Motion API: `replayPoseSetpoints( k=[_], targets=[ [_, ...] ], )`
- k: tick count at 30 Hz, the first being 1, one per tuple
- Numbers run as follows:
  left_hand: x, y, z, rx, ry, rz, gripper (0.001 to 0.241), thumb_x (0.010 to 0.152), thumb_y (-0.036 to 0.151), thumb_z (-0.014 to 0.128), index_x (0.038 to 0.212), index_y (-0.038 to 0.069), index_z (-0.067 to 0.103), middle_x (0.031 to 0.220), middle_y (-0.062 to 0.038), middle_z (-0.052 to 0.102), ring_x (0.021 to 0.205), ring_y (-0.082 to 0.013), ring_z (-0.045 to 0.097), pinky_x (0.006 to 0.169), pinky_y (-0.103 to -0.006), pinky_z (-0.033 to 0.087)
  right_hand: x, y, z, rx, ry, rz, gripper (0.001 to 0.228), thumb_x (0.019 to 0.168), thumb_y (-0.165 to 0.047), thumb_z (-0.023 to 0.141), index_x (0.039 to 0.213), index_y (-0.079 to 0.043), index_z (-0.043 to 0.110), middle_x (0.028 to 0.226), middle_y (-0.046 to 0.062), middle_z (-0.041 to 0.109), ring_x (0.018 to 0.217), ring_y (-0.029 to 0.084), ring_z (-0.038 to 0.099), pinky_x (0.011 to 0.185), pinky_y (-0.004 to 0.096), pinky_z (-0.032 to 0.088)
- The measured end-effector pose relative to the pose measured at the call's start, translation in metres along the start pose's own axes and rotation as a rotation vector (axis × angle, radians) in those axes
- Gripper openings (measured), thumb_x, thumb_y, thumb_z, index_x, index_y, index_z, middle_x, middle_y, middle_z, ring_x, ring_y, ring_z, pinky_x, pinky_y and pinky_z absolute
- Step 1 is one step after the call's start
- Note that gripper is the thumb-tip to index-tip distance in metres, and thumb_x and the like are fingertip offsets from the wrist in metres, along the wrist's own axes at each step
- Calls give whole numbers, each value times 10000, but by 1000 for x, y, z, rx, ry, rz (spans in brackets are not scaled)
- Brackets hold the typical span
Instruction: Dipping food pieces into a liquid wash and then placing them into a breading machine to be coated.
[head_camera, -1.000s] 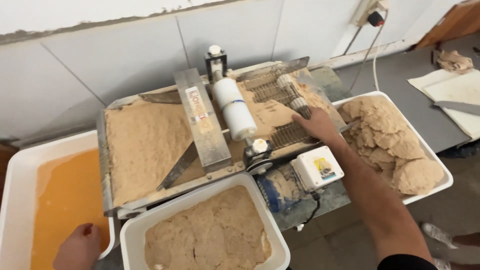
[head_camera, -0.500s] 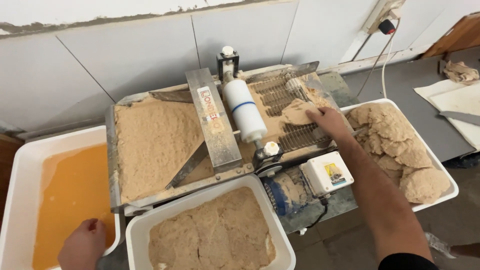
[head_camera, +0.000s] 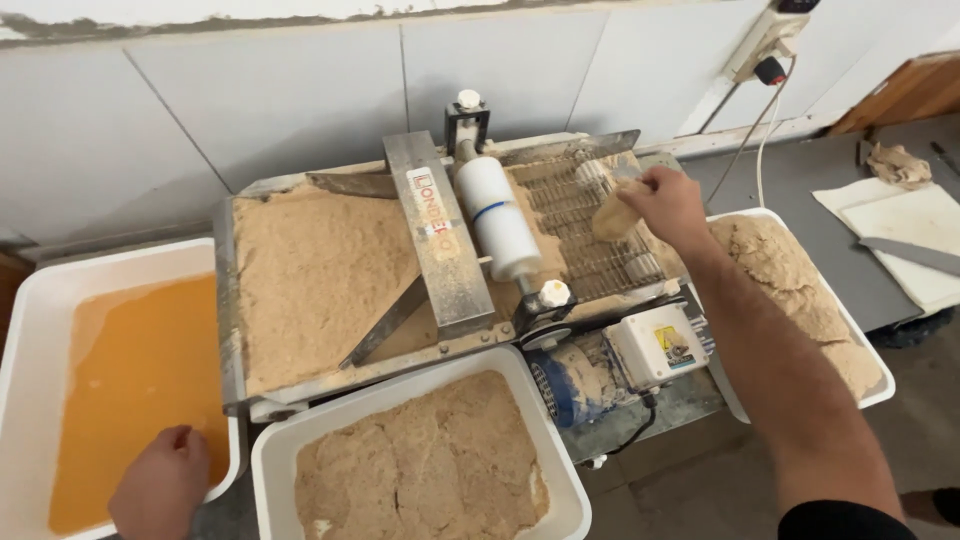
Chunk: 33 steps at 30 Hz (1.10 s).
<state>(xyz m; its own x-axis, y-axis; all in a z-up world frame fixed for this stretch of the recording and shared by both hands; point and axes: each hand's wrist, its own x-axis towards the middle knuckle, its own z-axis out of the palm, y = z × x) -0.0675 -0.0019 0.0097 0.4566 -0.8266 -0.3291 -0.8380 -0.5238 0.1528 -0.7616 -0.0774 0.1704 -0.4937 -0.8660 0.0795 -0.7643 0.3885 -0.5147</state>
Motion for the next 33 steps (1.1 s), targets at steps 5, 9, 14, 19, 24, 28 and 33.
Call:
replayPoseSetpoints(
  k=[5, 9, 14, 19, 24, 28, 33],
  targets=[
    [-5, -10, 2, 114, 179, 107, 429, 973, 354, 375, 1046, 240, 782, 1007, -158, 807, 963, -410, 754, 787, -461, 555, -18, -98, -14, 52, 31, -251, 267, 880, -359, 812, 821, -149, 657, 713, -25, 593, 704, 104, 515, 646, 334, 408],
    [-6, -11, -3, 137, 150, 109, 431, 974, 380, 370, 962, 184, 754, 985, -137, 796, 991, -368, 760, 800, -440, 557, -49, -196, -12, 419, -45, -288, 152, 922, -249, 814, 928, -152, 697, 751, -32, 618, 670, 56, 582, 551, 235, 539],
    [24, -34, 35, 170, 264, 202, 498, 1009, 556, 455, 1279, 248, 738, 1118, -57, 794, 1095, -336, 749, 1036, -464, 500, -49, -250, 88, 738, -291, -431, 309, 908, -178, 843, 1054, 34, 673, 857, 136, 668, 711, 182, 684, 587, 255, 635],
    [29, -39, 41, 108, 286, 204, 482, 1002, 531, 469, 1260, 226, 740, 1145, -58, 777, 1152, -325, 717, 1090, -471, 441, -89, -292, 164, 419, -304, -591, 270, 803, -206, 870, 1008, -65, 763, 819, 107, 738, 691, 201, 719, 597, 315, 573],
    [36, -43, 52, 75, 288, 207, 485, 997, 542, 462, 1274, 241, 721, 1168, -31, 762, 1159, -306, 704, 1114, -462, 405, -130, -320, 152, 335, -414, -614, 294, 776, -322, 897, 1012, -194, 778, 902, -20, 778, 818, 90, 719, 768, 249, 578],
    [31, -42, 49, 35, 331, 231, 450, 1014, 496, 486, 1268, 214, 729, 1154, -42, 765, 1136, -304, 709, 1105, -458, 400, -124, -304, 102, 347, -306, -681, 240, 858, -261, 873, 1062, -170, 786, 929, 54, 767, 846, 178, 728, 768, 304, 573],
    [17, -38, 26, -84, 418, 321, 366, 1028, 391, 550, 1249, 183, 753, 1101, -78, 787, 1057, -333, 739, 1045, -456, 464, -95, -237, 35, 292, -211, -609, 277, 951, -280, 857, 1154, -116, 766, 1010, 102, 752, 897, 227, 716, 815, 330, 558]
  ],
)
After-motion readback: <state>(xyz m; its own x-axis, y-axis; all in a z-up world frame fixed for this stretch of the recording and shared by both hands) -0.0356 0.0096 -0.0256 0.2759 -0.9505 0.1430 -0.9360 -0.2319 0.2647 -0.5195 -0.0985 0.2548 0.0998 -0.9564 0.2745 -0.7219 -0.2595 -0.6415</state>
